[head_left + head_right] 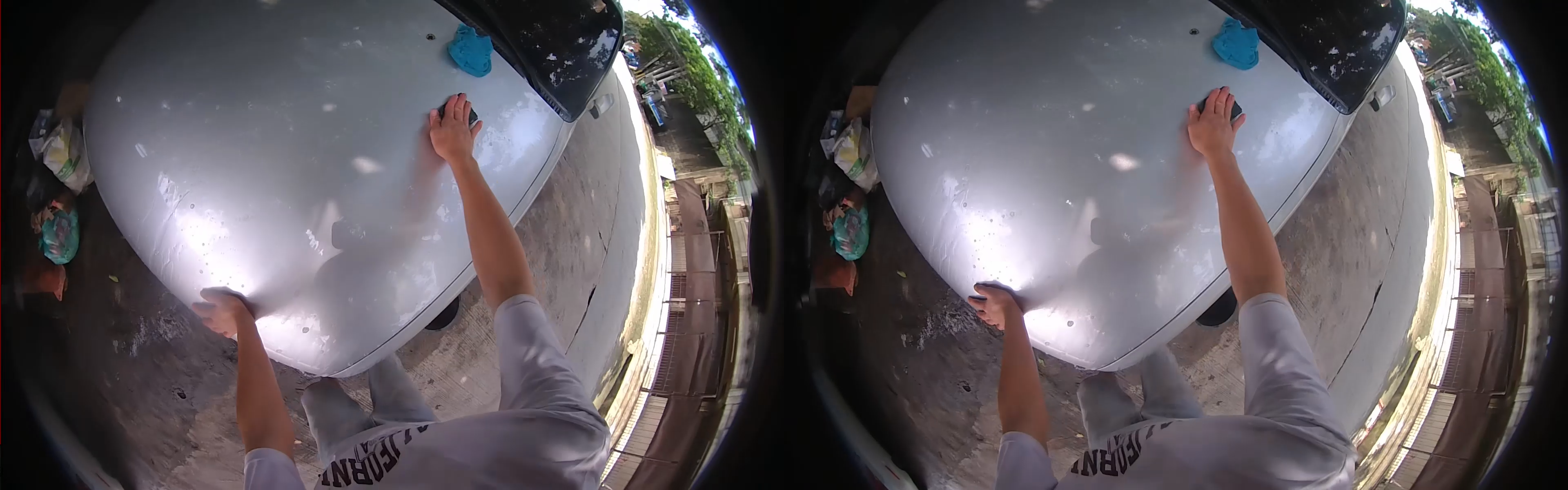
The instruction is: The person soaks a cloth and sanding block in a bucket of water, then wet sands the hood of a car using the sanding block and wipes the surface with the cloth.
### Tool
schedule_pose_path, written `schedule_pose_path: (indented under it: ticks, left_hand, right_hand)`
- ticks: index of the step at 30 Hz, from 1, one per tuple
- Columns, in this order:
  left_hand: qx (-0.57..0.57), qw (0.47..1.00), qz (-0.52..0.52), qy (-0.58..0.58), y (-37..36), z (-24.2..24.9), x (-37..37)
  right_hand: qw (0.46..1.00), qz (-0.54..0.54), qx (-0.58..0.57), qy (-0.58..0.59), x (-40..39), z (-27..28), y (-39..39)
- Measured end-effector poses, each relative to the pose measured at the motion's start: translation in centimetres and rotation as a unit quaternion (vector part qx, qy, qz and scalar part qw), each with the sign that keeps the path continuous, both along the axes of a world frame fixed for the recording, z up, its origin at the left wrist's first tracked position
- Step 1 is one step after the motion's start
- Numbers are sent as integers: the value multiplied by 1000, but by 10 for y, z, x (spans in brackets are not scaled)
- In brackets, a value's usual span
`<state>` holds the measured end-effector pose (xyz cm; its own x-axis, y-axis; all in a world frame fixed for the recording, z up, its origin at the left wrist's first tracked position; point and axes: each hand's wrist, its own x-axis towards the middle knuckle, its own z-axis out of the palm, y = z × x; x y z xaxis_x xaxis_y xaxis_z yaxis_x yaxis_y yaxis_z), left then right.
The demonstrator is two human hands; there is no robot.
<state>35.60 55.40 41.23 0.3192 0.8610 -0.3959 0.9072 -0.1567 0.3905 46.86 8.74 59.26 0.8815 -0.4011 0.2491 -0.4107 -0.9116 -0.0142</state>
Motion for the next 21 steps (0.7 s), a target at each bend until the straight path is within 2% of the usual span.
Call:
schedule_pose_path:
  ticks: [1, 2, 4, 6, 8, 9, 10, 11, 13, 14, 16, 17, 19, 21]
  left_hand:
    - [-9, 1000, 4, 1, 1, -4, 1]
    - [-17, 1000, 11, -2, 1, -6, 4]
    - [-20, 1000, 9, -8, 0, -9, 8]
    - [-20, 1000, 8, -2, 2, -4, 5]
    - [-49, 999, 17, -8, 1, 2, 4]
    - [-48, 999, 19, -12, 1, 2, 4]
    - [-37, 999, 14, -18, 3, -6, 2]
    - [-32, 999, 20, -13, 2, -7, 2]
    - [-16, 999, 28, -12, 4, -14, 2]
    - [-13, 999, 36, -12, 5, -17, 5]
    - [-3, 999, 29, -18, 4, -19, 1]
    - [-1, 999, 27, -18, 4, -22, 0]
    - [-13, 999, 29, -23, 1, -10, 8]
    - [-31, 999, 23, -19, 2, -2, 2]
  right_hand:
    - [1000, -20, 3, -14, 2, -6, 24]
    - [999, 23, -8, -45, -26, -27, 73]
    - [990, 133, 39, 17, -107, -60, 193]
    - [950, 280, 74, 114, -175, -78, 261]
    - [923, 367, 21, 116, -164, -68, 221]
    - [929, 356, -2, 98, -141, -59, 182]
    - [951, 286, -25, 114, -107, -25, 140]
    - [976, 212, -30, 32, -70, -21, 84]
    - [999, 41, -4, -7, -7, 5, -5]
    - [1000, 5, 7, -18, 10, 4, -21]
    - [997, 4, 14, -79, 3, -18, 35]
    - [996, 48, -9, -76, -18, -36, 88]
    - [983, 170, 66, -14, -89, -60, 212]
    - [950, 289, 115, 37, -133, -72, 271]
